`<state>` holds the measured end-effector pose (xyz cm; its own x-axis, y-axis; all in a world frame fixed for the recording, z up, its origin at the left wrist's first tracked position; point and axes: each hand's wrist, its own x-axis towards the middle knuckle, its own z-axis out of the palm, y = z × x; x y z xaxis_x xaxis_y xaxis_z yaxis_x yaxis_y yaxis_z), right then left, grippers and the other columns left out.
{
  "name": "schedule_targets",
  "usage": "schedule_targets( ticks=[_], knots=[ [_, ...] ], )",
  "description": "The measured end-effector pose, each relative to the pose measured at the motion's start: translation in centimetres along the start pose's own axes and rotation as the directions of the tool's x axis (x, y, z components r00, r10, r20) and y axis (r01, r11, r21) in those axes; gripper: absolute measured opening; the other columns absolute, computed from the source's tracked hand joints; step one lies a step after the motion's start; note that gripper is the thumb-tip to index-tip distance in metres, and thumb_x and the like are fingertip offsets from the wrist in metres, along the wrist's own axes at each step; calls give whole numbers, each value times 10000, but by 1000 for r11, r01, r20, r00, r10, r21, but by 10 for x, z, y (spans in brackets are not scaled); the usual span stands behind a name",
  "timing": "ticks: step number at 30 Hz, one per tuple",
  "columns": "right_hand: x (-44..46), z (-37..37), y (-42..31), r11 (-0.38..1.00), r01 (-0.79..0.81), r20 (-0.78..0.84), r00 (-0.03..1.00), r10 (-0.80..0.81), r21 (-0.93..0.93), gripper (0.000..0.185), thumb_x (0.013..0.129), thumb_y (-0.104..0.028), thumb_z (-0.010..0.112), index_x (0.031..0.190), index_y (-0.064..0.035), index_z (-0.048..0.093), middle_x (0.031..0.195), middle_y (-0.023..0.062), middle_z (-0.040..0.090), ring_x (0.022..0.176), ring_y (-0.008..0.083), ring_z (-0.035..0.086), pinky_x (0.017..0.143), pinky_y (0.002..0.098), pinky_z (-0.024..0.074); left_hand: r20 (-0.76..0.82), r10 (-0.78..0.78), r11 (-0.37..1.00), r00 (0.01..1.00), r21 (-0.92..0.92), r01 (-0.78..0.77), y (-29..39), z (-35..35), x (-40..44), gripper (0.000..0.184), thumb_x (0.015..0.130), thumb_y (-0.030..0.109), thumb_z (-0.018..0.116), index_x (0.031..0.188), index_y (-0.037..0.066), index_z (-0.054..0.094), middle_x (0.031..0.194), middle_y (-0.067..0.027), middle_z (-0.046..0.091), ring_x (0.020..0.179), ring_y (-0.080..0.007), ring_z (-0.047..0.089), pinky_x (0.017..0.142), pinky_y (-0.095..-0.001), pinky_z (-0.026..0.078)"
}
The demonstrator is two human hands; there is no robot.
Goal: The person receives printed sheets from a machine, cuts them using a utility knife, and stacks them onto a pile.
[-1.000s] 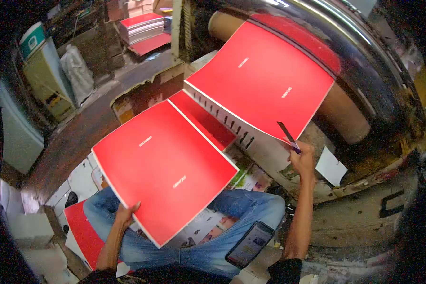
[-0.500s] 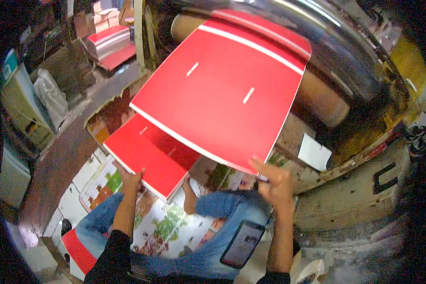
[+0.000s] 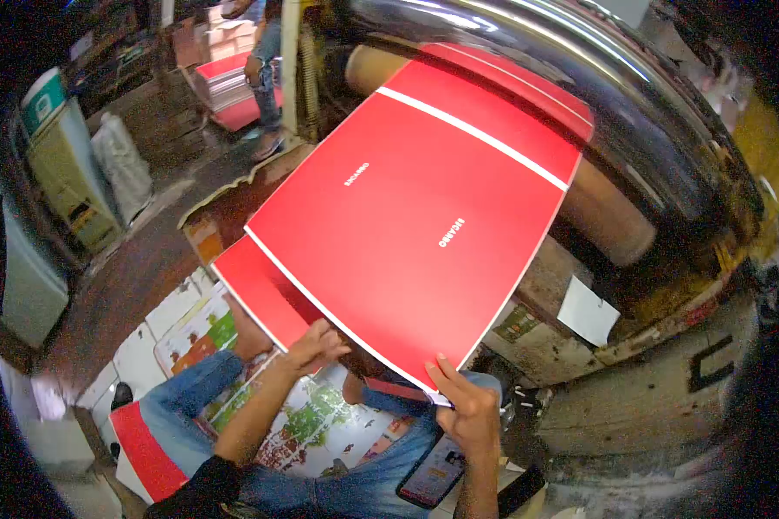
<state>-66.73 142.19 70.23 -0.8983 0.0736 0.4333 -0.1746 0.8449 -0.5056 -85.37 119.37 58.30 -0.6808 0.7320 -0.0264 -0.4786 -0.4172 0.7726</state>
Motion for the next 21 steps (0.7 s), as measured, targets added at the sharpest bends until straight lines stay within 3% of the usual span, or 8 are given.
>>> schedule_targets(
  ticks=[1,3,5,10,13,15,16,21],
  knots=[
    [-3,1,-3,1000,-13,-14,1000,13,-14,564,616,18,623,1160,-117,694,1181,164,657,735,288,706,654,346,563,-31,51,927,998,-369,-59,-2,21,3,615,862,150,731,1357,-17,404,1341,-129,515,1224,-243,521,1052,-439,431],
    [-9,3,-7,1000,-12,12,1000,12,-13,587,608,10,618,1177,-121,684,1193,163,652,748,290,709,661,347,568,-141,-17,830,990,-554,-64,-9,32,12,550,872,126,717,1323,-11,436,1294,-127,540,1187,-232,547,1018,-418,466],
    [-15,-1,-12,999,-42,80,996,41,12,617,603,2,618,1205,-125,666,1205,161,645,769,295,711,676,345,577,-335,81,962,939,-220,-161,0,57,16,540,874,120,714,1318,-11,436,1257,-141,556,1160,-245,570,991,-413,493],
    [-18,-5,1,976,-143,186,976,111,164,431,715,9,677,1139,-65,689,1140,186,667,855,286,719,705,310,566,-469,-68,997,880,-1,77,18,72,-8,527,895,69,677,1346,-12,416,1294,-155,536,1166,-244,566,990,-396,492],
    [4,-32,20,908,-135,382,924,-29,396,366,821,-87,726,1180,-46,668,1038,160,716,730,189,711,614,272,555,-414,71,997,907,13,-73,-5,51,-8,517,906,75,668,1348,-16,416,1313,-139,523,1194,-234,545,981,-373,494],
    [20,-57,31,562,-684,741,649,176,465,385,877,-168,718,1230,-36,638,904,122,731,623,88,648,511,225,513,-458,73,993,886,113,-24,-6,49,-13,447,902,182,690,1258,-9,499,1127,-107,619,863,-151,624,644,-274,511],
    [26,-63,40,581,-678,711,666,226,451,388,914,-216,678,1255,-40,617,810,91,706,557,46,593,459,196,480,-471,74,990,879,144,-6,-4,50,-15,432,901,218,698,1227,-7,527,1064,-96,651,752,-123,650,532,-240,516],
    [78,-69,121,609,-378,-19,840,542,697,339,953,-203,587,1213,13,594,774,71,672,518,81,573,425,222,450,-419,-18,998,908,-67,-11,-4,40,-35,442,921,93,652,1303,-13,456,1234,-134,578,1104,-235,606,907,-330,541]
  ],
)
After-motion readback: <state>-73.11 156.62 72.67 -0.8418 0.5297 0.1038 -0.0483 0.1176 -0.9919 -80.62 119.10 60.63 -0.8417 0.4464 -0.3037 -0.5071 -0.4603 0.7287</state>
